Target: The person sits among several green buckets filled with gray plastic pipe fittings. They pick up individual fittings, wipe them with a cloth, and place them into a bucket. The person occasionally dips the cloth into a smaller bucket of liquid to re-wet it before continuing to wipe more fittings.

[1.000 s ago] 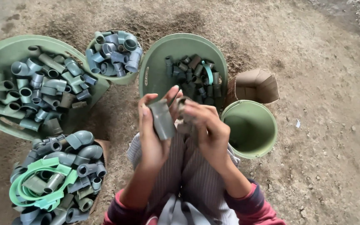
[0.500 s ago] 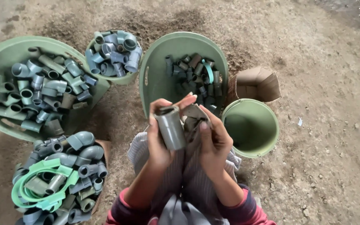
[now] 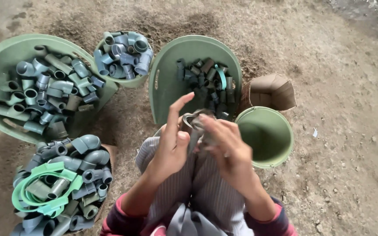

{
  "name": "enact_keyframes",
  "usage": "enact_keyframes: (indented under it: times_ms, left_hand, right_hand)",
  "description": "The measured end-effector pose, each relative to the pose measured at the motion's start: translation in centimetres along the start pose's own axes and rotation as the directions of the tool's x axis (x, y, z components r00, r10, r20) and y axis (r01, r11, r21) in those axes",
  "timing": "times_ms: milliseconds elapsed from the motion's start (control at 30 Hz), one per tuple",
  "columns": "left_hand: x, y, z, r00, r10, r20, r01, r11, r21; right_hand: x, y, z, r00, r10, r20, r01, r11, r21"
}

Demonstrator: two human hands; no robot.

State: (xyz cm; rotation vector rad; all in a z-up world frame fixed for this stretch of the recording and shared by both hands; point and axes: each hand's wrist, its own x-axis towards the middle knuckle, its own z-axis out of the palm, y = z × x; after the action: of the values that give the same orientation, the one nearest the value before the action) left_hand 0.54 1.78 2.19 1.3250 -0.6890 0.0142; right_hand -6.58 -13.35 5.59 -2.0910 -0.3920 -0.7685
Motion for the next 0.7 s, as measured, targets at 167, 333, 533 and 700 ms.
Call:
enact_keyframes:
  times_ms: [167,333,533,700]
  left_hand:
    - [0.6,5.4,-0.8,0.984,-0.143,0.108,0.118,0.97,0.21]
    - [0.4,5.1,-1.0,0.951,-0.199,0.238,0.089,0.911,0.403]
    - [-0.2,0.1,-1.1,0.954,0.034,0.298,-0.256,0.606,0.753]
    - [2.4,3.3,-1.7,0.891,-0.411,0.191,0.263,0.812,0.521]
  right_hand:
    - [-1.9,2.9,0.2,0.997,-0.006,0.075,0.008,1.0,-0.02]
    - [-0.9,0.4,-1.2,0.978,-0.071,0.195,0.05,0.993,0.109]
    - [0.0,-1.7,-1.4,0.844,0.384,0.375,-0.409,0.913,-0.015]
    - [-0.3,0.1,-1.1,0.84,0.337,0.425,-0.35,0.935,-0.05]
